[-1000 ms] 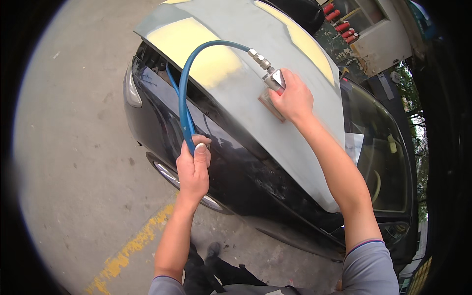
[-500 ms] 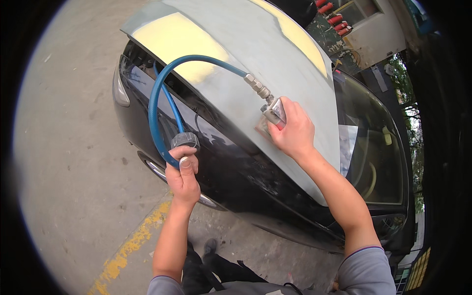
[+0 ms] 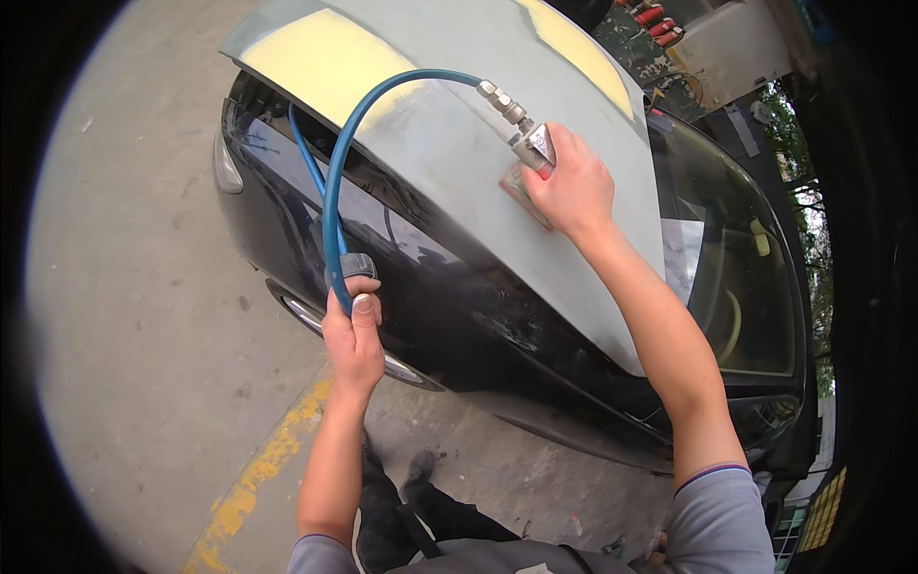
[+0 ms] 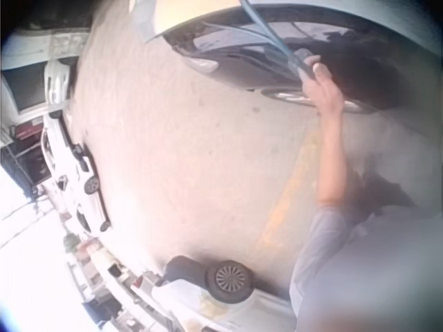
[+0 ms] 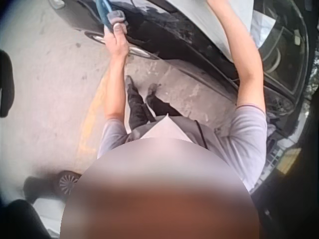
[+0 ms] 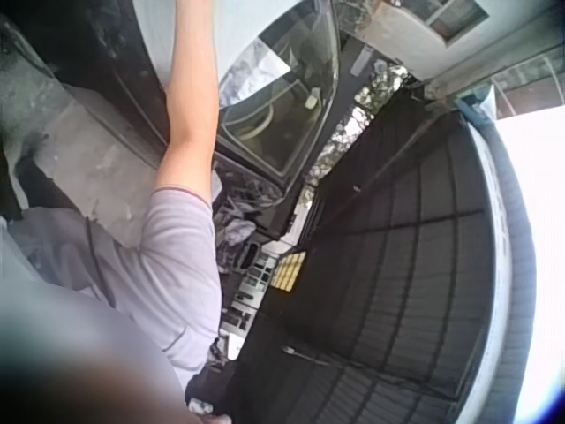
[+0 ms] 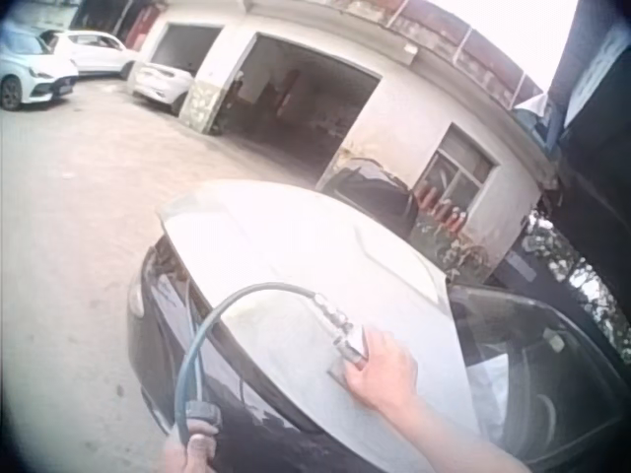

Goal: The person sands the hood of a black car using a pneumatic sanding tool connected to a hose. They move the tool across the hood surface in systematic passes, covering the area between yellow masking tape. The person briefly switches to a handheld sanding block to work near the windshield edge before resuming with the pneumatic tool.

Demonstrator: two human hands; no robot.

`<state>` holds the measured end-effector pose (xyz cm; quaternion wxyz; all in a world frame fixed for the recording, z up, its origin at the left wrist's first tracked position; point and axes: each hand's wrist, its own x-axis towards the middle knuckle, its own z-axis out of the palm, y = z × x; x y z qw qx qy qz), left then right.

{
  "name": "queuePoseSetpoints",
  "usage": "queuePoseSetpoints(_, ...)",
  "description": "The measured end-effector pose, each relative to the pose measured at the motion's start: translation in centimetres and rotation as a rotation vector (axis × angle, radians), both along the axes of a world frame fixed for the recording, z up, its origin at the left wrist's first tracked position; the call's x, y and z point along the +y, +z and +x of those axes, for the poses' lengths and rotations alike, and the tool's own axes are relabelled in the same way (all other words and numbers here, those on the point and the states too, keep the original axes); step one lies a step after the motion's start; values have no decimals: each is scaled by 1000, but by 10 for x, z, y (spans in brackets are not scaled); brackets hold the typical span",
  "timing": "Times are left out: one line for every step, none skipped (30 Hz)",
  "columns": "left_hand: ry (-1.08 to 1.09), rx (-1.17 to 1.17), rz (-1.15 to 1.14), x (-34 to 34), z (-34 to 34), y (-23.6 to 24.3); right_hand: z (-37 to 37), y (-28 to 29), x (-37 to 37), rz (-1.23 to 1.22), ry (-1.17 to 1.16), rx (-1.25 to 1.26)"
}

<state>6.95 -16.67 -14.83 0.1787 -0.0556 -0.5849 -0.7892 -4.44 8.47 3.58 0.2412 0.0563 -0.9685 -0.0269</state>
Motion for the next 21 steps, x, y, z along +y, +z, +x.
queuePoseSetpoints(5, -1, -8, -1, 1, 2, 1, 1, 2, -1, 8, -3)
queuePoseSetpoints(8, -1, -15, -3, 2, 4, 2, 3, 3, 0, 14, -6)
queuePoseSetpoints(62, 51, 32, -3, 4, 2, 24, -3, 2, -30, 52, -38)
queuePoseSetpoints(131, 105, 73, -6, 4, -2, 46, -14, -4, -22, 131, -30)
queuePoseSetpoints(158, 168, 128, -8, 5, -8, 66, -18, -5, -3, 179, -40)
queuePoseSetpoints(170, 172, 136, -7, 8, -9, 79, -21, -2, 14, 223, -53)
queuePoseSetpoints(172, 172, 146, -5, 13, -8, 77, -19, 6, 1, 187, -34)
queuePoseSetpoints(166, 173, 160, -1, 19, -4, 69, -15, 19, -11, 143, -14)
queuePoseSetpoints(124, 96, 87, 4, 28, 3, 61, -11, 32, -22, 100, 6)
queuePoseSetpoints(65, 17, 12, 13, 35, 10, 55, -5, 49, 6, 52, 21)
queuePoseSetpoints(9, 5, -8, 20, 40, 17, 45, 0, 63, 27, 16, 35)
queuePoseSetpoints(-49, -7, -26, 27, 45, 23, 46, 3, 76, 49, -22, 50)
queuePoseSetpoints(-16, 33, 7, 31, 47, 23, 57, -1, 73, 32, 10, 67)
queuePoseSetpoints(18, 74, 43, 35, 49, 22, 76, -6, 67, 21, 64, 42)
queuePoseSetpoints(60, 114, 70, 38, 53, 18, 99, -15, 59, 2, 127, 16)
queuePoseSetpoints(136, 159, 117, 40, 55, 11, 120, -20, 57, -11, 183, -9)
queuePoseSetpoints(158, 184, 143, 41, 60, 8, 139, -21, 61, 3, 224, -29)
queuePoseSetpoints(181, 208, 168, 43, 63, 6, 140, -24, 71, -5, 199, -13)
queuePoseSetpoints(185, 173, 138, 47, 70, 10, 137, -22, 87, -11, 164, 5)
queuePoseSetpoints(132, 117, 72, 54, 76, 14, 131, -18, 103, -13, 131, 27)
queuePoseSetpoints(72, 66, 12, 62, 82, 18, 125, -10, 121, 18, 81, 84)
